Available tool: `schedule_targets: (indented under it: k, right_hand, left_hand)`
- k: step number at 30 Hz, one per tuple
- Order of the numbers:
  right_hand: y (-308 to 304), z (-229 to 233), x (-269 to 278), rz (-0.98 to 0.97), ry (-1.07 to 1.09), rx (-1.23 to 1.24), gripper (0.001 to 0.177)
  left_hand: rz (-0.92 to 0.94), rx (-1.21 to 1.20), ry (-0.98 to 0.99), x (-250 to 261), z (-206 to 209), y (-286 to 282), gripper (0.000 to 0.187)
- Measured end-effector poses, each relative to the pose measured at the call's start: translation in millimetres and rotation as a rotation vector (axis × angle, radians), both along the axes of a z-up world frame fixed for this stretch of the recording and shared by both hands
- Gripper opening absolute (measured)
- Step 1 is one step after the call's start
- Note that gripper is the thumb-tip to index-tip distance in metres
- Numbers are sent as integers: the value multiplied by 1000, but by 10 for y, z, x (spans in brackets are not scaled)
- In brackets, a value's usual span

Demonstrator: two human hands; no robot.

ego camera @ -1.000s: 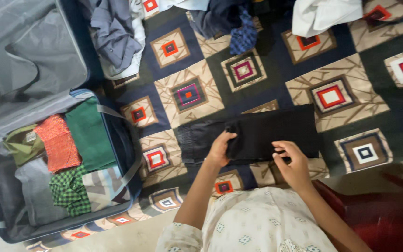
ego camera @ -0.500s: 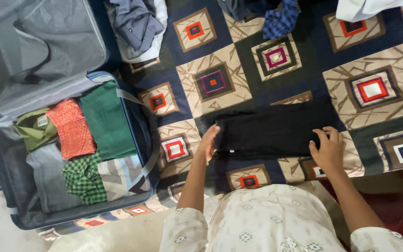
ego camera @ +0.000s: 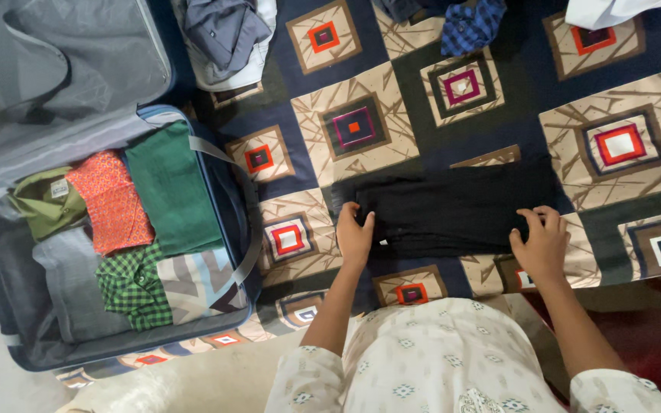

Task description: The person folds a pair of green trousers and a pair of black trousers and places them into a suitcase with other clothes, then begins folding a multi-colored shirt.

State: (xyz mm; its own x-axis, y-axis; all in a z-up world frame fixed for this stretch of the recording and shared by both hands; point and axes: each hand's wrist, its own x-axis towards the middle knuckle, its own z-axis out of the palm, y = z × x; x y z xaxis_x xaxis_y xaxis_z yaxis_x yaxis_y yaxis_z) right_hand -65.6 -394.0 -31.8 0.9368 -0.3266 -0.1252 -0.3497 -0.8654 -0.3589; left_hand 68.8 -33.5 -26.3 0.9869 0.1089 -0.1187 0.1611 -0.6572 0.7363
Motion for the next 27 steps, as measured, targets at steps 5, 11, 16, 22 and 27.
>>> schedule_targets:
  k: [5, 11, 16, 22, 27]
  right_hand:
    - [-56, -96, -7, -20, 32, 4, 44]
    - [-44, -40, 24, -5, 23, 8, 44]
    - [265, 231, 331, -9, -114, -40, 41]
    - [739, 312, 904, 433, -61, -81, 64]
    - [102, 49, 949, 222, -64, -48, 68]
  left_hand:
    - [54, 245, 93, -14, 132, -94, 26]
    - [87, 391, 95, 25, 352, -120, 32]
    - [-171, 384, -73, -26, 292, -263, 49]
    - [-714, 496, -46, -131, 143, -567, 76]
    - [-759, 405, 101, -95, 112, -397, 88]
